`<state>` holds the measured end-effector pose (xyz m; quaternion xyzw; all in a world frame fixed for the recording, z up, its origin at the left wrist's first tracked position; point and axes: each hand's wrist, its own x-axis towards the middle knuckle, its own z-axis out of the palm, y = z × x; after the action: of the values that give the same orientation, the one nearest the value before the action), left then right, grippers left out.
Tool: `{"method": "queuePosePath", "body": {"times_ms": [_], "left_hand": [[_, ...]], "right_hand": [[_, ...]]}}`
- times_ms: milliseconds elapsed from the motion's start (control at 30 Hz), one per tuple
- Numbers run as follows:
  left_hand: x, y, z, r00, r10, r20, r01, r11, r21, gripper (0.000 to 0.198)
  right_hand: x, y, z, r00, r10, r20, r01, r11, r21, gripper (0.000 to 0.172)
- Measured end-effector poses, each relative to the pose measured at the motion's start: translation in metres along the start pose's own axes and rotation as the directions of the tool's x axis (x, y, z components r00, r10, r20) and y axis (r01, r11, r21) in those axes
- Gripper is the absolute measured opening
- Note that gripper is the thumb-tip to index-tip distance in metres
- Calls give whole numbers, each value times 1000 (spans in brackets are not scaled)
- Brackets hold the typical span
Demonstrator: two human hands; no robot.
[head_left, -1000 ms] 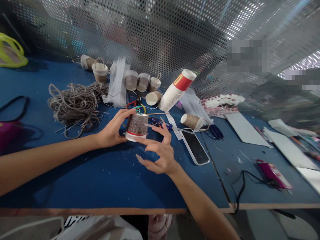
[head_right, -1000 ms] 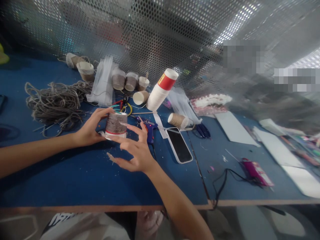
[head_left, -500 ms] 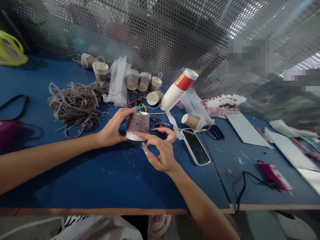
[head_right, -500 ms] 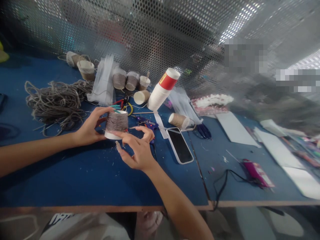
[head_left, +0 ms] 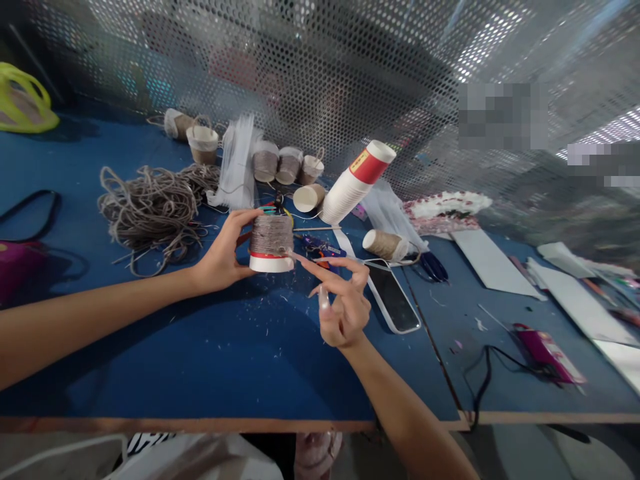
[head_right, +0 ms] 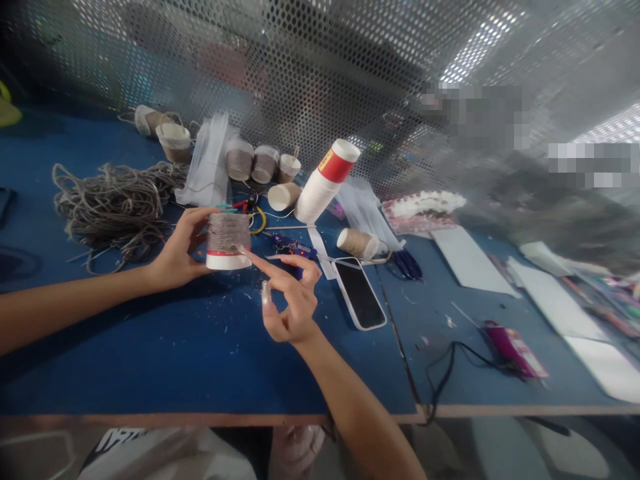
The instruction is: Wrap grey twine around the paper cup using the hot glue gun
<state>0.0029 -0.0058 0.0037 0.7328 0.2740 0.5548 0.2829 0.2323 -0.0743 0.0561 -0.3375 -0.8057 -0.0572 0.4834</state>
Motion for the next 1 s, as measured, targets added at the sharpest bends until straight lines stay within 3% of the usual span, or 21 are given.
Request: {"method": "queuePosePath", "body": {"times_ms": [200,333,467,533,600,733,800,867,1000], "left_hand": [[0,-2,1,999,-13,-32,13,1000,-13,83],[0,-2,1,999,-8,-40,8,1000,-8,81],[0,-4,2,997,-28,-68,28,1000,6,81],[0,-5,3,992,-9,-124,12,1000,23,82],[1,-6,4,972,110,-210,-97,993,68,84],[5,-6,3,869,426,-250,-366,895,254,71],[6,-5,3,866,433,-252,-363,889,280,70],[7,-4,3,874,408,-264,-348,904,246,76],[8,-8,6,893,385,-233,-354,920,165,80]], "right_hand": [[-7,4,2,998,66,-14,-64,994,90,33],[-10,7,4,991,107,-81,-90,977,196,24],[-11,12,7,947,310,-85,-279,923,266,20],[-10,17,7,882,464,-76,-447,878,173,22],[-9,25,8,817,565,-114,-572,819,-46,26],[-8,45,10,776,616,-138,-589,629,-507,59],[-6,51,10,685,723,-91,-604,493,-627,71],[-1,53,9,559,828,-39,-628,392,-672,78],[16,49,2,360,930,72,-664,310,-680,89]]}}
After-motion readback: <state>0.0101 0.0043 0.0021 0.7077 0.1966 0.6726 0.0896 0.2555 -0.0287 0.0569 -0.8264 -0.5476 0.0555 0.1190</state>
